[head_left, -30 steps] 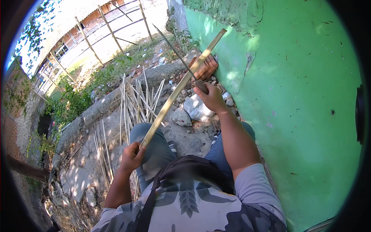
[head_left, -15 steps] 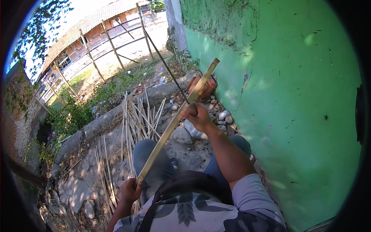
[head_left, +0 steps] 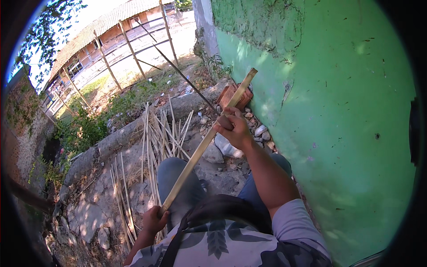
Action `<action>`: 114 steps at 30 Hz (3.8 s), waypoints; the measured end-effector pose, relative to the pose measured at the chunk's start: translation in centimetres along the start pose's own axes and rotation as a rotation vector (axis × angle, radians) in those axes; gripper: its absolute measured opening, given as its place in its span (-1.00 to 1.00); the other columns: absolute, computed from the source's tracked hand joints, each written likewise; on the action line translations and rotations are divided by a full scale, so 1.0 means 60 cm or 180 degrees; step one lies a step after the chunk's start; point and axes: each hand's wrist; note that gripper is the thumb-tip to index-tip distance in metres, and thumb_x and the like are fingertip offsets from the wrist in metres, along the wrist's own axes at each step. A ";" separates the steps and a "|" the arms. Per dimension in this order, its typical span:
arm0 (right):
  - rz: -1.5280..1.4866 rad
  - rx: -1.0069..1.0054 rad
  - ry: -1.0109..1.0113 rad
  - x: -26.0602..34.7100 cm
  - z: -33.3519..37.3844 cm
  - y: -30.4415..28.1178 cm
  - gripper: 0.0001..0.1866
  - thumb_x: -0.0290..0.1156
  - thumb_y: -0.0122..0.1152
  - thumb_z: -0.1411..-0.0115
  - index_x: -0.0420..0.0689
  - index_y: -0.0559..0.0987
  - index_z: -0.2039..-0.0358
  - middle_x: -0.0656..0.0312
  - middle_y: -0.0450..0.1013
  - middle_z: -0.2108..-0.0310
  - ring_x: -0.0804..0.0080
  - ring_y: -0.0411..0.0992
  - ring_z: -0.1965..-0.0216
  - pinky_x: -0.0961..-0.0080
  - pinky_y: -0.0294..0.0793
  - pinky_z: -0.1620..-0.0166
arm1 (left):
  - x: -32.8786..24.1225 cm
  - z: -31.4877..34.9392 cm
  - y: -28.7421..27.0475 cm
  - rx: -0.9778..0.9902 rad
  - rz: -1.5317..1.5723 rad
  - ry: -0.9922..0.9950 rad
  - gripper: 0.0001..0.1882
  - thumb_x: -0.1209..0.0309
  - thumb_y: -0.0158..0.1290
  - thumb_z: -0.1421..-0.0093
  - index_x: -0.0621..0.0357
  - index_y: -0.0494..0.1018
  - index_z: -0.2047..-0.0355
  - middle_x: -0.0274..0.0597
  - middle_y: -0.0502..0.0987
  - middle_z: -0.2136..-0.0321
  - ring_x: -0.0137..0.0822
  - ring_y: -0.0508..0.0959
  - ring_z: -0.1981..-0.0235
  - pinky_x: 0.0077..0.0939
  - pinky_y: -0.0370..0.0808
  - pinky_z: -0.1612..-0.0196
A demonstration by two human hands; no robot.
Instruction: The person scrapes a thin bamboo strip using a machete, places it down, and picks up a wider bamboo strip to scrape it with the machete.
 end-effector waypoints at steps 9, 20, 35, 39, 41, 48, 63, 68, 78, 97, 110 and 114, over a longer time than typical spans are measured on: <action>0.0056 0.0090 0.0028 0.034 0.010 0.019 -0.65 -0.27 0.59 0.02 -0.18 0.66 0.30 0.04 0.39 -0.06 0.13 0.40 -0.15 0.27 0.47 -0.12 | -0.031 -0.077 0.004 -0.0811 0.0194 0.0588 -0.43 0.13 0.38 0.02 0.20 0.45 0.11 0.04 0.47 0.15 0.12 0.54 0.13 -0.13 0.52 0.10; -0.0158 0.0688 -0.0022 0.047 0.027 0.044 -0.75 -0.32 0.53 0.05 -0.04 0.67 0.33 0.20 0.53 0.22 0.18 0.46 -0.08 0.24 0.56 -0.03 | -0.090 -0.166 -0.004 0.0120 -0.0085 0.0047 -0.54 0.11 0.31 -0.03 0.24 0.42 0.33 0.07 0.46 0.39 0.11 0.52 0.34 -0.07 0.44 0.28; 0.1592 0.1458 0.0404 -0.012 0.037 0.022 -0.77 -0.22 0.31 -0.10 0.01 0.60 0.25 0.10 0.58 0.48 -0.04 0.58 0.43 0.03 0.56 0.32 | -0.125 -0.252 0.009 0.0125 0.0147 -0.0398 -0.59 0.11 0.21 -0.17 0.27 0.48 0.36 0.16 0.55 0.49 0.12 0.60 0.41 -0.05 0.47 0.31; 0.1707 0.1614 0.0360 -0.036 0.042 0.019 -0.70 -0.17 0.33 -0.10 -0.03 0.56 0.22 0.09 0.60 0.43 -0.04 0.59 0.38 0.04 0.56 0.29 | -0.130 -0.274 0.010 0.0290 0.0107 -0.0252 -0.58 0.11 0.19 -0.21 0.27 0.44 0.47 0.18 0.51 0.58 0.21 0.58 0.47 0.03 0.44 0.38; 0.1805 0.1723 0.0303 -0.053 0.041 0.012 -0.68 -0.16 0.33 -0.10 -0.03 0.55 0.20 0.09 0.60 0.43 -0.03 0.60 0.36 0.04 0.56 0.27 | -0.130 -0.268 0.012 0.0229 0.0148 -0.0282 -0.58 0.11 0.19 -0.21 0.27 0.43 0.47 0.17 0.51 0.59 0.21 0.57 0.47 0.04 0.44 0.39; 0.1857 0.1716 0.0697 -0.019 0.031 0.032 -0.77 -0.21 0.33 -0.10 -0.01 0.57 0.28 0.06 0.61 0.37 -0.02 0.60 0.26 0.04 0.56 0.19 | -0.149 -0.244 0.014 -0.0085 0.0115 -0.0244 -0.60 0.10 0.22 -0.16 0.25 0.46 0.43 0.16 0.52 0.57 0.24 0.57 0.43 0.05 0.45 0.36; 0.1502 0.1057 0.0672 -0.054 0.046 0.028 -0.84 -0.22 0.32 -0.06 0.04 0.60 0.37 0.10 0.55 0.49 -0.03 0.56 0.40 0.04 0.56 0.30 | -0.138 -0.249 0.021 0.0034 0.0302 -0.0526 -0.61 0.13 0.31 -0.09 0.23 0.54 0.34 0.07 0.58 0.52 0.05 0.62 0.45 -0.15 0.51 0.32; 0.1706 0.2026 0.0163 -0.021 0.053 0.074 -0.82 -0.24 0.33 -0.05 0.02 0.55 0.39 0.13 0.57 0.49 -0.03 0.58 0.37 0.03 0.54 0.30 | -0.130 -0.241 0.033 -0.0035 0.0408 -0.0562 -0.64 0.16 0.31 -0.10 0.23 0.54 0.33 0.05 0.59 0.52 -0.01 0.63 0.47 -0.18 0.51 0.36; 0.1389 0.1165 0.0581 -0.057 0.053 0.056 -0.85 -0.23 0.26 -0.11 -0.01 0.56 0.41 0.05 0.54 0.52 -0.11 0.54 0.41 -0.03 0.49 0.34 | -0.086 -0.238 0.060 -0.0320 0.1052 -0.0634 -0.80 0.36 0.19 -0.12 0.22 0.51 0.33 -0.08 0.52 0.59 -0.24 0.54 0.57 -0.32 0.48 0.39; 0.1484 0.1739 0.0489 -0.024 0.044 0.063 -0.84 -0.24 0.30 -0.06 0.01 0.58 0.39 0.07 0.56 0.50 -0.07 0.56 0.37 0.00 0.52 0.28 | -0.103 -0.234 0.057 -0.0479 0.0688 -0.0620 -0.81 0.38 0.18 -0.08 0.20 0.51 0.31 0.01 0.54 0.56 -0.11 0.59 0.54 -0.24 0.50 0.39; 0.1222 0.0872 0.0628 -0.081 0.063 0.072 -0.80 -0.22 0.30 -0.11 -0.07 0.54 0.43 0.02 0.50 0.54 -0.14 0.52 0.41 -0.01 0.48 0.34 | -0.109 -0.235 0.051 -0.0361 0.0699 -0.0688 -0.81 0.38 0.16 -0.10 0.21 0.52 0.30 0.02 0.56 0.54 -0.08 0.61 0.50 -0.22 0.51 0.34; 0.1354 0.1490 -0.0009 -0.045 0.050 0.072 -0.86 -0.28 0.29 -0.06 -0.03 0.56 0.42 0.06 0.53 0.52 -0.10 0.54 0.40 -0.01 0.49 0.32 | -0.109 -0.230 0.050 -0.0359 0.0768 -0.0551 -0.82 0.39 0.16 -0.10 0.21 0.51 0.31 0.02 0.54 0.56 -0.08 0.58 0.53 -0.22 0.49 0.38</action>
Point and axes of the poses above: each hand's wrist, its own z-axis away from the middle knuckle, its own y-axis out of the palm, x = y × z
